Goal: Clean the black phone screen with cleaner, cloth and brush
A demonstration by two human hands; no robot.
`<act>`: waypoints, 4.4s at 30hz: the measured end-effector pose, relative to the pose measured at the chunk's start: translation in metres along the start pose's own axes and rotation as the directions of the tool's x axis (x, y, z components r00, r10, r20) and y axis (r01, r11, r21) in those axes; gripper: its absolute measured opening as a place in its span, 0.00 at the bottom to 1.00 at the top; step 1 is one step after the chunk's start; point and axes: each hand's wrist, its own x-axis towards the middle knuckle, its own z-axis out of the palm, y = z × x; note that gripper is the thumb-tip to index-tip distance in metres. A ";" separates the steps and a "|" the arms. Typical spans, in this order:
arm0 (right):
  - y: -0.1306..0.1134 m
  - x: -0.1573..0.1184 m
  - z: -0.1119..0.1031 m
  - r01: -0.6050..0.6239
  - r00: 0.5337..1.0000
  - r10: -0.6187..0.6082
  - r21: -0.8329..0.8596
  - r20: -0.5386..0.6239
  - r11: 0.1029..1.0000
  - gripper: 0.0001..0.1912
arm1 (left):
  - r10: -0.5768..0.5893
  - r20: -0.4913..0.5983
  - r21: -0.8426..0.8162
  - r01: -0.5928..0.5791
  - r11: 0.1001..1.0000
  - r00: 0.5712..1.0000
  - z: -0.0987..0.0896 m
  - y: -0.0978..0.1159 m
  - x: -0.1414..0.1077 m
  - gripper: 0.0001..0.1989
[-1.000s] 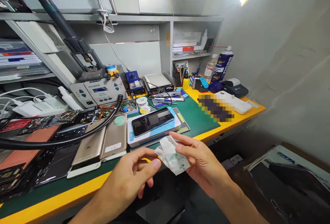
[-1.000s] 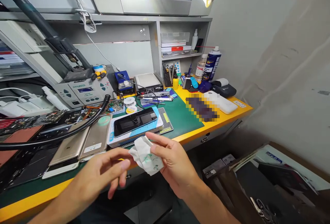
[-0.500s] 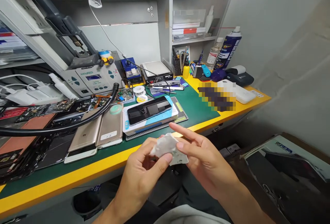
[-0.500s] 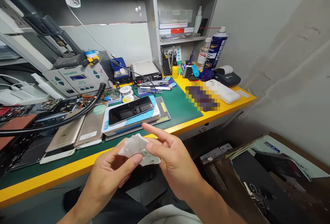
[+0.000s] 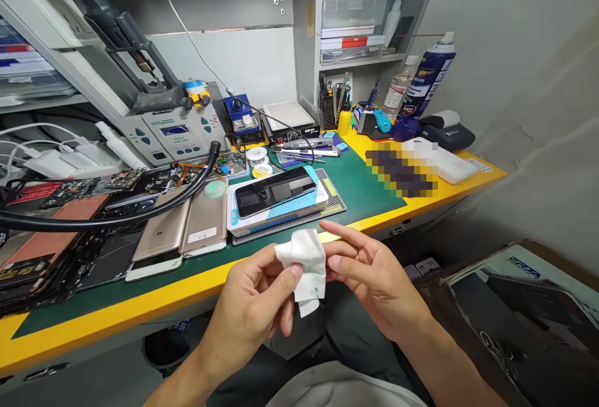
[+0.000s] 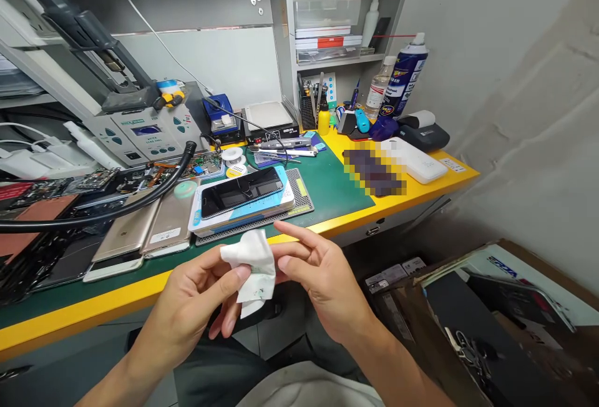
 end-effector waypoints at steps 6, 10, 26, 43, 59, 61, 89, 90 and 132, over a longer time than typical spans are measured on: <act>0.004 0.000 -0.006 0.133 0.991 -0.133 0.021 0.007 0.991 0.19 | 0.386 0.032 0.200 -0.384 0.901 0.922 -0.005 -0.003 -0.003 0.17; 0.007 0.000 -0.004 -0.046 0.991 0.036 0.076 0.132 0.996 0.21 | 0.541 0.119 0.237 -0.552 0.799 0.833 -0.010 0.000 -0.001 0.24; 0.010 0.006 0.003 -0.168 0.972 0.181 -0.094 0.147 0.981 0.15 | 0.083 0.004 -0.005 -0.083 0.997 0.997 -0.023 -0.015 -0.004 0.14; 0.013 0.001 0.001 0.092 0.978 -0.051 -0.204 0.201 0.975 0.10 | -0.014 -0.040 -0.108 0.010 0.994 0.999 -0.001 -0.020 -0.010 0.16; 0.019 -0.011 -0.004 0.428 0.903 -0.352 -0.568 0.246 0.702 0.14 | 0.378 -0.157 0.415 -0.287 0.863 0.912 0.004 -0.009 -0.017 0.08; 0.018 -0.012 -0.002 0.507 0.857 -0.424 -0.628 0.293 0.591 0.15 | 0.410 -0.146 0.441 -0.312 0.842 0.900 0.005 -0.008 -0.017 0.08; 0.016 -0.012 -0.004 0.268 0.963 -0.228 -0.483 0.141 0.834 0.09 | 0.330 -0.115 0.500 -0.232 0.834 0.937 0.006 -0.008 -0.019 0.09; 0.016 -0.012 -0.003 0.302 0.953 -0.248 -0.516 0.173 0.801 0.07 | 0.326 -0.110 0.500 -0.231 0.835 0.939 0.007 -0.008 -0.019 0.10; 0.039 -0.030 -0.009 0.108 0.993 -0.092 -0.236 0.080 0.966 0.13 | 0.254 -0.169 0.311 -0.194 0.931 0.952 0.029 -0.016 -0.022 0.14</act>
